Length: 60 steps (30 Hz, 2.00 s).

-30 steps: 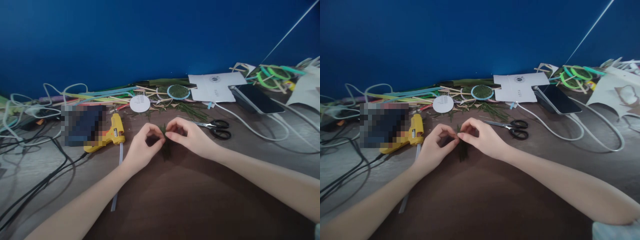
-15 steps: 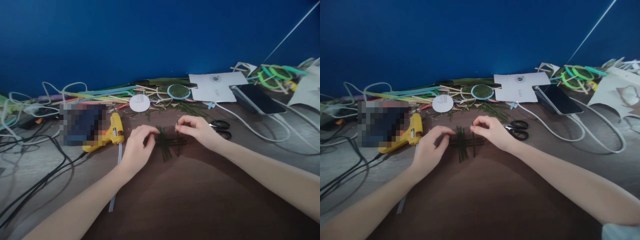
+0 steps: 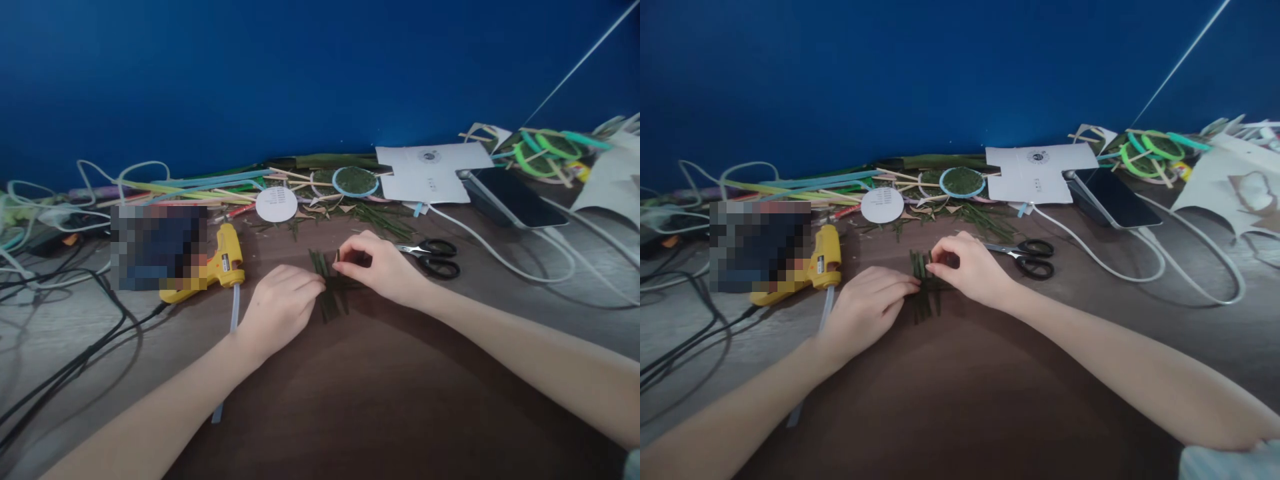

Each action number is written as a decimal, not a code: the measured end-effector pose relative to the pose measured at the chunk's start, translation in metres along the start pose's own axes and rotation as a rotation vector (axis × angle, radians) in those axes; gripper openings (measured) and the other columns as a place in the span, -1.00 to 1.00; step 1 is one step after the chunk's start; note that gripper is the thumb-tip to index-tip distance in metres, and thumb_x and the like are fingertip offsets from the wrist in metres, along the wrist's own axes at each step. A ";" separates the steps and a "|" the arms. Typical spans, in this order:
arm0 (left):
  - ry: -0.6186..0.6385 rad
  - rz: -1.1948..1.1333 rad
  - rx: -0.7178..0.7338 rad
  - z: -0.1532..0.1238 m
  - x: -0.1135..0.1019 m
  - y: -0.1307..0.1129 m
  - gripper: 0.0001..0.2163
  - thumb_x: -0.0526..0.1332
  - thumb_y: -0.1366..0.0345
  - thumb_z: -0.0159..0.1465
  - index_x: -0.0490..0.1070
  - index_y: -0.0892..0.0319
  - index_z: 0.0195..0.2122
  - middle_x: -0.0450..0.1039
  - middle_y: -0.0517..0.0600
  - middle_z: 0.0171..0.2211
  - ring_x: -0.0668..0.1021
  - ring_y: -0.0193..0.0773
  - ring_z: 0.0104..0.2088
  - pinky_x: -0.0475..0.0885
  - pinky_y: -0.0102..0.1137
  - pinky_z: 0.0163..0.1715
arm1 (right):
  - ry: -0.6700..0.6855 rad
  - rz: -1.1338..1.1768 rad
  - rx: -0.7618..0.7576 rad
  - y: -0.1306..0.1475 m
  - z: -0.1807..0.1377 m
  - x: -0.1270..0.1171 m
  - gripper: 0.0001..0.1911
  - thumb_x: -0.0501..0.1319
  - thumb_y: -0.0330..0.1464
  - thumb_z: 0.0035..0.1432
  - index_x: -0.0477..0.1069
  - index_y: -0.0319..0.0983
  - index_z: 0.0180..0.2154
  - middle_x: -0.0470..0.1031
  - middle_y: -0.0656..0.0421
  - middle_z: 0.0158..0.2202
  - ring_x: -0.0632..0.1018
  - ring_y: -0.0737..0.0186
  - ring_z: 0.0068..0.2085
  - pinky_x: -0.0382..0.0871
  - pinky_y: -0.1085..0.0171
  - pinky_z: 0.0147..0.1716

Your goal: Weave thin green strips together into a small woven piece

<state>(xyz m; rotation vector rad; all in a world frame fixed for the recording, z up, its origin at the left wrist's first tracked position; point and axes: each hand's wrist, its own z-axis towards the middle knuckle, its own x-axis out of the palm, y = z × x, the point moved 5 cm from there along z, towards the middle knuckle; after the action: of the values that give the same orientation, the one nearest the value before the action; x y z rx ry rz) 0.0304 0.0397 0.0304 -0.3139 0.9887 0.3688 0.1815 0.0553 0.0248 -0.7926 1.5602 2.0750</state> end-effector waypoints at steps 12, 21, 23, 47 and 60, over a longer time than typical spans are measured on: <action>0.039 0.173 0.101 0.002 0.000 -0.010 -0.77 0.03 0.49 0.20 0.47 0.23 -0.25 0.55 -0.04 -0.30 0.52 -0.27 -0.41 0.41 -0.36 -0.37 | 0.121 0.080 0.082 -0.012 0.000 -0.012 -0.80 0.11 -0.41 0.06 0.30 -0.20 -0.20 0.40 0.29 -0.54 0.36 0.37 -0.52 0.19 0.34 -0.48; 0.067 0.194 0.083 0.002 0.001 -0.011 -0.77 0.05 0.49 0.18 0.50 0.19 -0.31 0.56 -0.02 -0.30 0.53 -0.28 -0.41 0.39 -0.37 -0.37 | 0.304 -0.208 0.018 -0.018 0.002 -0.016 -0.83 0.06 -0.49 -0.05 0.40 -0.21 -0.47 0.45 0.20 -0.42 0.40 0.30 -0.41 0.23 0.29 -0.37; 0.069 0.193 0.079 0.002 0.000 -0.011 -0.78 0.06 0.49 0.18 0.50 0.19 -0.31 0.56 -0.04 -0.30 0.53 -0.29 -0.41 0.39 -0.37 -0.38 | 0.316 -0.200 -0.004 -0.018 0.001 -0.015 -0.84 0.06 -0.49 -0.04 0.40 -0.21 -0.47 0.45 0.20 -0.43 0.40 0.30 -0.41 0.23 0.28 -0.37; 0.153 0.246 0.022 0.001 0.007 -0.011 -0.72 0.07 0.47 0.17 0.46 0.17 -0.15 0.50 -0.01 -0.32 0.48 -0.26 -0.45 0.35 -0.34 -0.41 | 0.386 -0.172 0.067 -0.014 -0.002 -0.014 -0.89 0.15 -0.29 0.03 0.37 -0.19 -0.46 0.40 0.23 -0.48 0.36 0.34 -0.48 0.17 0.32 -0.49; 0.144 0.252 0.023 0.001 0.007 -0.011 -0.73 0.06 0.46 0.19 0.47 0.16 -0.16 0.49 -0.02 -0.35 0.47 -0.26 -0.46 0.34 -0.34 -0.43 | 0.369 0.083 0.177 -0.020 0.003 -0.014 -0.87 0.22 -0.28 -0.04 0.42 -0.22 -0.46 0.45 0.23 -0.51 0.41 0.35 -0.48 0.23 0.33 -0.49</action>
<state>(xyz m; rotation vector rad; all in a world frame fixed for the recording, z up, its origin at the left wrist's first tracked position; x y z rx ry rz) 0.0393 0.0311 0.0254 -0.1970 1.1776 0.5695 0.2044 0.0642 0.0204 -1.1071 1.9694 1.8872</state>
